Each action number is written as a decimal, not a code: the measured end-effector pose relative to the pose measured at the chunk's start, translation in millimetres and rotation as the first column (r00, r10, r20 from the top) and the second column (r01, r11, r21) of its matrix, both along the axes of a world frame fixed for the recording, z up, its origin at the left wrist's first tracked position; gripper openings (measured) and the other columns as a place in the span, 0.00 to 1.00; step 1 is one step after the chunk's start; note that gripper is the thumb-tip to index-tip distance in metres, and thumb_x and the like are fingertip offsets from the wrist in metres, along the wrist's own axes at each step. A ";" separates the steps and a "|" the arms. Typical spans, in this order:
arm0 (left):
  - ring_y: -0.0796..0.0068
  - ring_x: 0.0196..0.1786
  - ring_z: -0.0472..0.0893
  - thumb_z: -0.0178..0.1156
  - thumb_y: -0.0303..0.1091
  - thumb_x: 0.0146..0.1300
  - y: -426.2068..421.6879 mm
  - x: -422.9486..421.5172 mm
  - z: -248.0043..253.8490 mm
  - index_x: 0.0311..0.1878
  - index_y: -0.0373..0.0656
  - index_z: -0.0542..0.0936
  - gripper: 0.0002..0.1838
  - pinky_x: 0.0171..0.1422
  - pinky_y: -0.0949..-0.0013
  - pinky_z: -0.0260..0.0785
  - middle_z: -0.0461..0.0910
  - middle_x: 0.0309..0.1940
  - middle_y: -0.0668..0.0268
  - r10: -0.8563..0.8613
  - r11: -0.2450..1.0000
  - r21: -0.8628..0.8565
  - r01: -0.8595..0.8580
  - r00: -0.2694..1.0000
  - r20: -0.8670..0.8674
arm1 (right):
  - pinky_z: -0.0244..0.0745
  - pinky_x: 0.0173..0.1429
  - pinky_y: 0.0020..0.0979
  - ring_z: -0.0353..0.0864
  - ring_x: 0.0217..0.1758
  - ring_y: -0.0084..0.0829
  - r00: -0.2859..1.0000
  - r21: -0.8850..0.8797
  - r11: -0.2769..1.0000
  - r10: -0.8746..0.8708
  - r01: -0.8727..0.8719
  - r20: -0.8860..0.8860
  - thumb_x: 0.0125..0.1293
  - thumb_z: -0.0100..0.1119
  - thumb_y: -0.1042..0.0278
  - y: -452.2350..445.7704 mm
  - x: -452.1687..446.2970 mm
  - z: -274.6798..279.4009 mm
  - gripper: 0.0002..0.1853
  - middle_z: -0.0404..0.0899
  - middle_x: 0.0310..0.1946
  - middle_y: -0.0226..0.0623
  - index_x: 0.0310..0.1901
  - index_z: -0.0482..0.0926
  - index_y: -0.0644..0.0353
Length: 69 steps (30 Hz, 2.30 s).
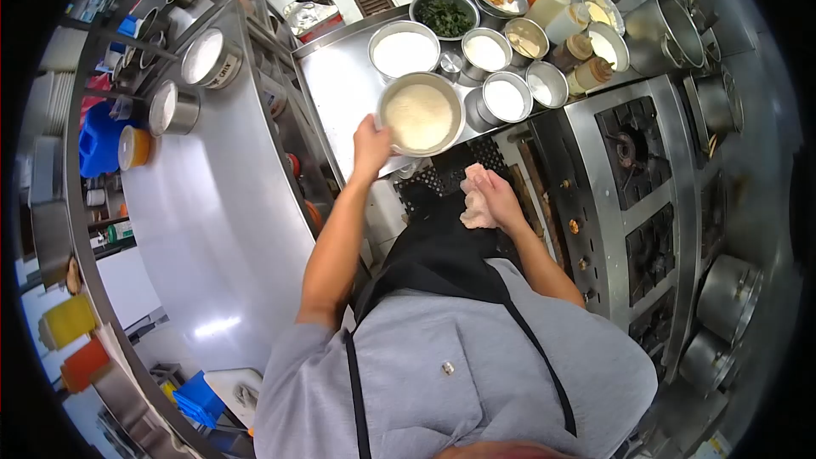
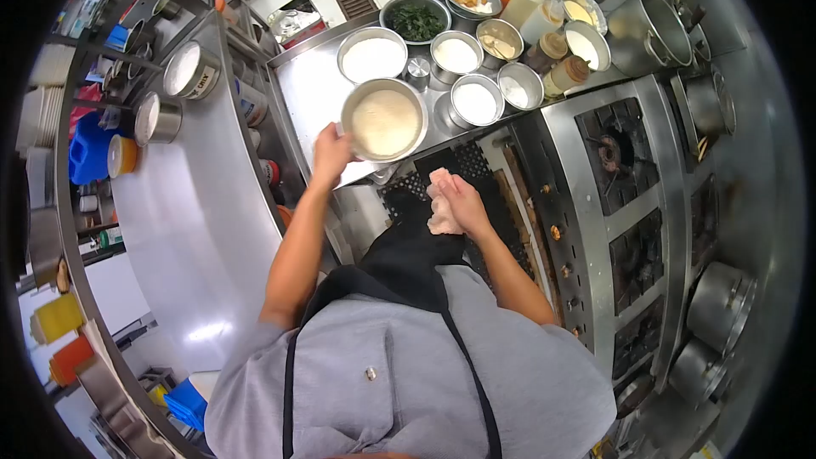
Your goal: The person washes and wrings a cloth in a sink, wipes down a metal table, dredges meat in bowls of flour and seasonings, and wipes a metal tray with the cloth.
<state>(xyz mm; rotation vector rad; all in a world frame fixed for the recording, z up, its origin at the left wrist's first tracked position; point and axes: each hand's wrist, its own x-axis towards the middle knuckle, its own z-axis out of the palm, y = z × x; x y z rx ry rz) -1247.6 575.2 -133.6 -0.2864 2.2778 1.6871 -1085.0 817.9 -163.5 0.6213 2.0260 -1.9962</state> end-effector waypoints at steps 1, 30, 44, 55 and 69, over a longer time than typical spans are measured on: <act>0.64 0.33 0.86 0.50 0.23 0.63 -13.3 11.6 52.0 0.44 0.27 0.73 0.09 0.28 0.65 0.83 0.82 0.38 0.49 0.086 0.982 0.153 -0.106 0.987 0.136 | 0.72 0.43 0.25 0.74 0.38 0.17 1.000 -0.016 1.000 0.003 -0.003 -0.018 0.73 0.54 0.59 3.0 0.8 -3.6 0.13 0.80 0.35 0.28 0.43 0.78 0.62; 0.72 0.26 0.71 0.66 0.37 0.61 -254.3 266.6 53.4 0.35 0.41 0.78 0.10 0.33 0.64 0.66 0.75 0.22 0.62 0.738 0.416 -0.302 -0.858 0.512 -0.439 | 0.78 0.49 0.46 0.84 0.45 0.50 -0.410 0.919 -0.316 0.890 -0.237 0.200 0.61 0.54 0.68 -417.3 -66.9 162.3 0.15 0.84 0.40 0.45 0.50 0.77 0.53; 0.60 0.29 0.76 0.71 0.40 0.52 -206.4 321.2 58.4 0.34 0.38 0.73 0.19 0.37 0.59 0.69 0.76 0.23 0.58 0.850 0.385 -0.368 -0.846 0.481 -0.217 | 0.77 0.47 0.49 0.83 0.42 0.53 -0.458 0.932 -0.178 0.889 -0.317 0.014 0.61 0.54 0.67 -377.1 -55.1 131.5 0.12 0.83 0.35 0.53 0.45 0.78 0.61; 0.84 0.24 0.63 0.70 0.29 0.57 -230.2 303.3 49.7 0.20 0.45 0.69 0.18 0.26 0.72 0.55 0.68 0.18 0.75 0.977 0.211 0.100 -0.972 0.207 -0.049 | 0.78 0.43 0.47 0.84 0.40 0.49 -0.412 0.949 -0.264 0.894 -0.173 0.173 0.57 0.58 0.70 -418.9 -36.5 140.9 0.12 0.83 0.33 0.44 0.44 0.77 0.56; 0.78 0.25 0.71 0.69 0.31 0.54 -234.5 334.9 56.0 0.22 0.39 0.69 0.17 0.29 0.66 0.65 0.73 0.19 0.68 0.799 0.510 -0.326 -0.796 0.579 -0.163 | 0.77 0.44 0.46 0.82 0.43 0.49 -0.750 0.962 -0.243 0.657 -0.122 0.071 0.58 0.56 0.74 -426.3 -21.2 125.6 0.12 0.80 0.43 0.48 0.45 0.74 0.60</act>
